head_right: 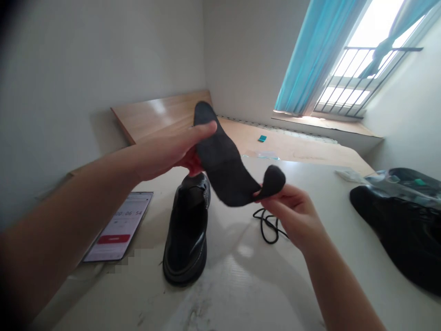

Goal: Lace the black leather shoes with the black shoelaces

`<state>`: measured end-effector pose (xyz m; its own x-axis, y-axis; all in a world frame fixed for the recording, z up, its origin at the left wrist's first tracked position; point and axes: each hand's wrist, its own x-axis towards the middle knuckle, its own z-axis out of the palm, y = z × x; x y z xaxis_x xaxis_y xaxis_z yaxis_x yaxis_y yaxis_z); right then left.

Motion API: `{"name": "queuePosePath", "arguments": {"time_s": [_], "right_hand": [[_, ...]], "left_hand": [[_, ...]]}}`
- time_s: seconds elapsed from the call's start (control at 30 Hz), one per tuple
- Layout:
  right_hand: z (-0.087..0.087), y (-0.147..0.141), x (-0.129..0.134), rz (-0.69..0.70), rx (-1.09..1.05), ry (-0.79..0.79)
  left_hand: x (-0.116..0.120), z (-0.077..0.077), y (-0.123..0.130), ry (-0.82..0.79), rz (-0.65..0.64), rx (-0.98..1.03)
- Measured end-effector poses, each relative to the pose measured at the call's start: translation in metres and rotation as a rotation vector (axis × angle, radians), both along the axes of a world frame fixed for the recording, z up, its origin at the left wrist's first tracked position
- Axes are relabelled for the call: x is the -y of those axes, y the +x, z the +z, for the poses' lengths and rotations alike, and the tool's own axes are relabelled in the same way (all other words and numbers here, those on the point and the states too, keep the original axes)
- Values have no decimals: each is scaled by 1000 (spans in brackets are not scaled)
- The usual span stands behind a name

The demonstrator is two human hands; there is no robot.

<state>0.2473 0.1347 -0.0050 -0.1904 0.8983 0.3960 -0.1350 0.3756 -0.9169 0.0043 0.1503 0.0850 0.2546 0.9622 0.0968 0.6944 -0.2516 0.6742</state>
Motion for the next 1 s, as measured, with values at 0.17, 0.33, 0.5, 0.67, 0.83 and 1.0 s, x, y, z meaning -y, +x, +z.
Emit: {"name": "queuePosePath", "arguments": {"time_s": [0.17,0.33,0.5,0.67,0.83,1.0], "right_hand": [[-1,1,7,456,385,-148],[-5,-16,10,394,121,-246],[-19,-48,33,135,275,-129],[-32,-62,43,-293,526,127],[-25,-53,33,-241,525,60],[-19,-51,28,-177,341,-253]], "left_hand": [[11,0,-28,-132,-113,40],[20,-10,-22,-153,-159,48],[32,-23,-2,-85,-145,75],[33,-24,3,-185,-198,66],[32,-23,-15,-127,-200,-377],[38,-37,-10,-56,-59,-858]]}}
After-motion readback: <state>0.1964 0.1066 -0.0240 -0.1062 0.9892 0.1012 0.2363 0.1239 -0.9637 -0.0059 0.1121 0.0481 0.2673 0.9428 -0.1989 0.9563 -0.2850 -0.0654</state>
